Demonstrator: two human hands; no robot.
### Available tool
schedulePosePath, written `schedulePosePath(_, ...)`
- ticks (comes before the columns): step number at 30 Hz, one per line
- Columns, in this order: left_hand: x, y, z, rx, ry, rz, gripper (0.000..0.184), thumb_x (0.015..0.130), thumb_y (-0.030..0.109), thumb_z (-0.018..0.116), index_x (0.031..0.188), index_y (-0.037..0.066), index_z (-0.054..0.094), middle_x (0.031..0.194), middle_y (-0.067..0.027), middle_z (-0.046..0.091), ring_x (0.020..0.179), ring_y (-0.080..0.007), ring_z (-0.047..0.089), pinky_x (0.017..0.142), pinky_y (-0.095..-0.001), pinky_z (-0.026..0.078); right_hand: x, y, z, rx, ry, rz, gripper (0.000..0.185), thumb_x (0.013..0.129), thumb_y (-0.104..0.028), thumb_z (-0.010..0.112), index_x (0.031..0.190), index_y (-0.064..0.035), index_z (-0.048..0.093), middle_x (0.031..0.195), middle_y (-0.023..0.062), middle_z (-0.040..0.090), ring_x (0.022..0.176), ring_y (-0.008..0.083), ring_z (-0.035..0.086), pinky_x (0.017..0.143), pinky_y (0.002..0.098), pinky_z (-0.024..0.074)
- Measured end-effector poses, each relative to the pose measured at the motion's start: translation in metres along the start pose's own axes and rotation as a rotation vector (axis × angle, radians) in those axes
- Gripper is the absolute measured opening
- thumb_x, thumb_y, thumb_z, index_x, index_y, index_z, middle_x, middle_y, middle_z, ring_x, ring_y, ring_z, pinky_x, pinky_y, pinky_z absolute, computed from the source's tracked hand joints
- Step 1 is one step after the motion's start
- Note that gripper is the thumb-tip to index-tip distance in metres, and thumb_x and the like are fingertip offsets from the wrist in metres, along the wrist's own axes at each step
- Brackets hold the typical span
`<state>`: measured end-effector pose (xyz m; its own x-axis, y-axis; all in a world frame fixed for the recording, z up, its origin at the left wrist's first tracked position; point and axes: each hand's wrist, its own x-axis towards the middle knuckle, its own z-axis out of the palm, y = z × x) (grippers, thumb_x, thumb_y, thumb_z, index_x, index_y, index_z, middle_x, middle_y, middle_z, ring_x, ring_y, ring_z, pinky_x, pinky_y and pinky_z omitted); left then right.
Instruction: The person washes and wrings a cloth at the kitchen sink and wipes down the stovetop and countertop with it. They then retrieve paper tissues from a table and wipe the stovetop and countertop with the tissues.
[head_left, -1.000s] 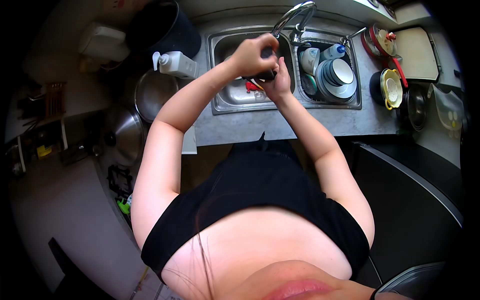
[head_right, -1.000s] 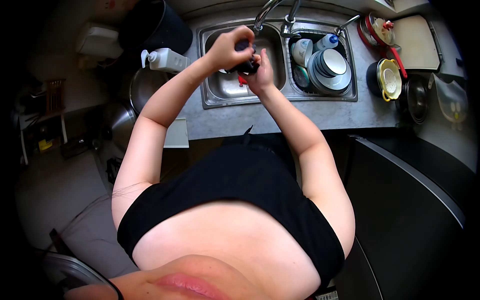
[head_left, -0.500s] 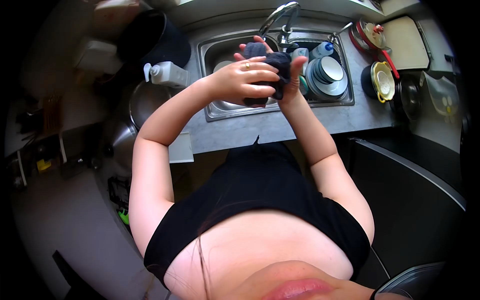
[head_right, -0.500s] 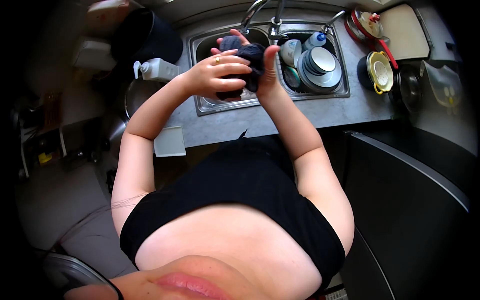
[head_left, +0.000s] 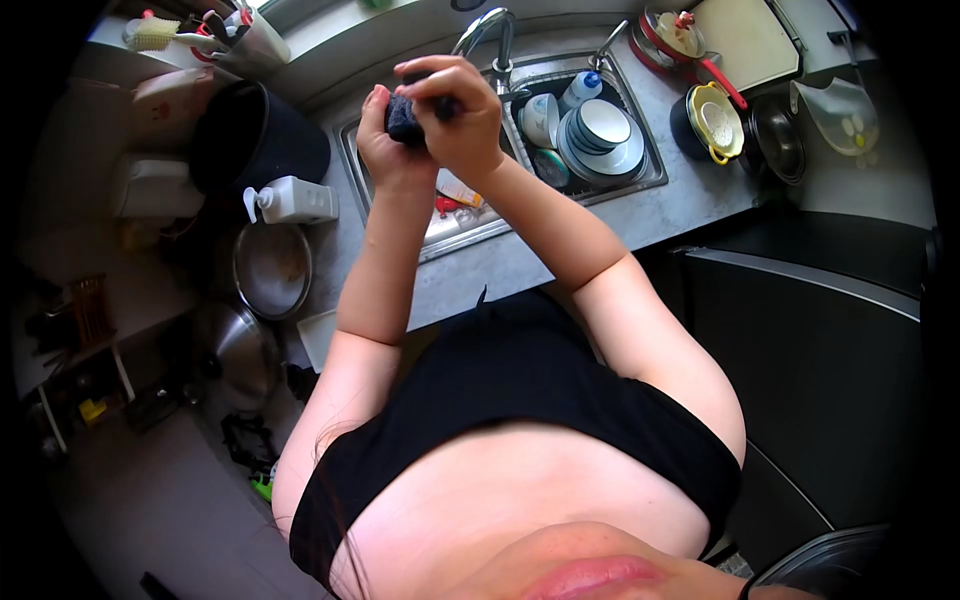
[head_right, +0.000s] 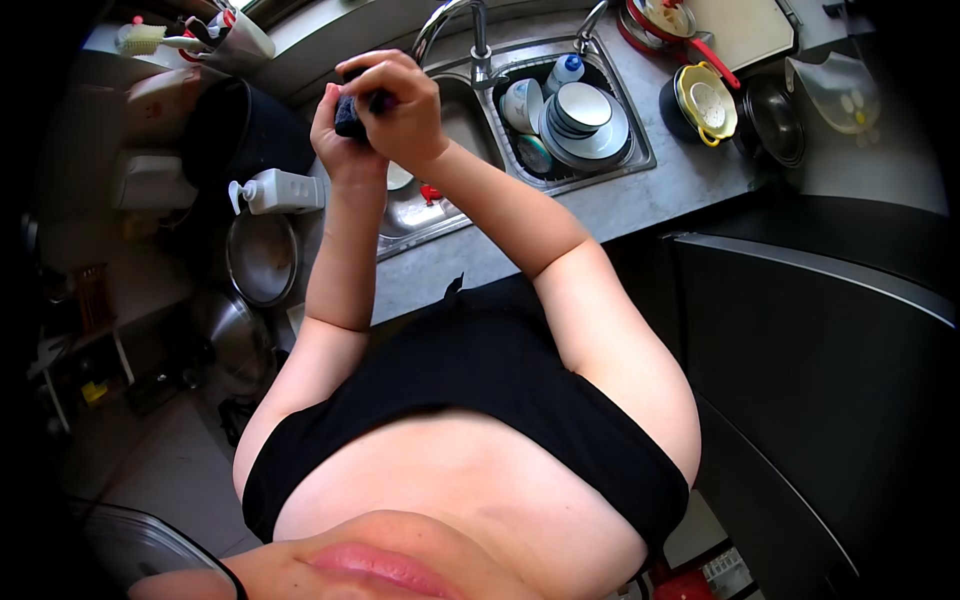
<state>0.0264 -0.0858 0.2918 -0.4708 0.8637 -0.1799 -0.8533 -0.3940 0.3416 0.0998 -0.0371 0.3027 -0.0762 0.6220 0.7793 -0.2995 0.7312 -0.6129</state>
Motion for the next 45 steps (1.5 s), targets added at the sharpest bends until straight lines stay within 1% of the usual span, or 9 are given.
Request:
schedulePosePath(2, 0.028, 0.015, -0.03, -0.218, -0.296, -0.395, 0.021, 0.095, 0.024, 0.048, 0.101, 0.008, 0.062, 0.102, -0.0129, 0.065, 0.097, -0.0241, 0.064, 0.09, -0.0354, 0.052, 0.013, -0.013, -0.006, -0.093, -0.237, -0.198, 0.021, 0.06, 0.006, 0.068, 0.073, -0.0097, 0.064, 0.093, 0.0066, 0.069, 0.09, 0.0253, 0.067, 0.079, 0.034, 0.0537)
schedulePosePath(4, 0.043, 0.012, -0.041, -0.109, -0.444, -0.465, 0.018, 0.095, 0.022, 0.049, 0.091, 0.007, 0.059, 0.088, -0.0082, 0.062, 0.084, -0.0201, 0.061, 0.076, -0.0324, 0.05, 0.021, -0.019, -0.006, -0.148, -0.441, -0.406, 0.022, 0.051, -0.003, 0.07, 0.068, -0.0134, 0.062, 0.093, 0.0014, 0.068, 0.091, 0.0245, 0.065, 0.08, 0.0358, 0.0531)
schedulePosePath(6, 0.061, 0.022, -0.036, -0.1, -0.157, -0.879, 0.018, 0.095, 0.021, 0.05, 0.083, 0.009, 0.054, 0.076, -0.0036, 0.055, 0.071, -0.0148, 0.054, 0.062, -0.0327, 0.044, 0.021, -0.026, -0.011, -0.236, -0.685, -0.584, 0.017, 0.055, -0.011, 0.068, 0.069, -0.0168, 0.06, 0.095, -0.0013, 0.065, 0.095, 0.0204, 0.062, 0.082, 0.0353, 0.051)
schedulePosePath(14, 0.057, 0.007, -0.023, 0.757, 0.118, -1.204, 0.013, 0.075, 0.021, 0.068, 0.07, 0.011, 0.06, 0.068, -0.0037, 0.062, 0.056, -0.0181, 0.057, 0.058, -0.0342, 0.047, -0.008, -0.01, -0.017, -0.263, -1.275, -0.877, 0.008, 0.064, -0.024, 0.067, 0.066, -0.0214, 0.059, 0.079, -0.0035, 0.056, 0.081, 0.0206, 0.056, 0.074, 0.0357, 0.0459)
schedulePosePath(21, 0.066, -0.017, -0.037, 1.672, -0.612, -0.631, 0.015, 0.072, 0.018, 0.069, 0.079, 0.005, 0.066, 0.075, -0.0063, 0.063, 0.075, -0.0181, 0.059, 0.068, -0.0367, 0.046, -0.035, 0.01, -0.014, -0.299, -1.624, -0.946, 0.011, 0.07, -0.023, 0.064, 0.066, -0.0135, 0.065, 0.076, 0.0022, 0.062, 0.075, 0.0236, 0.063, 0.062, 0.0396, 0.0503)
schedulePosePath(25, 0.053, -0.037, -0.032, 2.15, -0.732, -0.443, 0.032, 0.075, 0.017, 0.062, 0.103, 0.003, 0.059, 0.097, -0.02, 0.066, 0.093, -0.0365, 0.062, 0.08, -0.0434, 0.047, -0.074, 0.035, -0.003, -0.694, -1.979, -0.133, 0.033, 0.093, -0.021, 0.043, 0.097, -0.0021, 0.07, 0.1, 0.0155, 0.068, 0.095, 0.0293, 0.065, 0.088, 0.0437, 0.0472)
schedulePosePath(28, 0.051, -0.048, -0.04, 2.23, -0.762, -0.49, 0.037, 0.076, 0.012, 0.056, 0.111, 0.001, 0.059, 0.103, -0.024, 0.066, 0.099, -0.0405, 0.062, 0.082, -0.0463, 0.048, -0.153, 0.111, -0.003, -0.731, -2.112, -0.163, 0.034, 0.096, -0.022, 0.042, 0.113, -0.0002, 0.061, 0.109, 0.0153, 0.066, 0.103, 0.0262, 0.063, 0.096, 0.041, 0.0432)
schedulePosePath(31, 0.053, -0.064, -0.062, 2.354, -0.785, -0.467, 0.047, 0.079, 0.013, 0.054, 0.124, 0.001, 0.058, 0.107, -0.0239, 0.067, 0.102, -0.0395, 0.064, 0.085, -0.0457, 0.051, -0.102, 0.045, -0.01, -0.683, -1.652, 0.274, 0.026, 0.086, -0.014, 0.047, 0.091, -0.0021, 0.069, 0.101, 0.0159, 0.068, 0.1, 0.021, 0.063, 0.089, 0.0347, 0.046)
schedulePosePath(45, 0.06, -0.097, -0.135, 2.53, -0.548, -0.496, 0.039, 0.085, 0.017, 0.053, 0.12, 0.0, 0.057, 0.113, -0.0226, 0.066, 0.106, -0.0349, 0.064, 0.09, -0.0425, 0.051, -0.156, 0.059, -0.017, -0.529, -1.637, -0.024, 0.02, 0.084, -0.012, 0.051, 0.091, -0.0058, 0.068, 0.104, 0.0114, 0.066, 0.103, 0.0231, 0.06, 0.093, 0.0368, 0.0444)
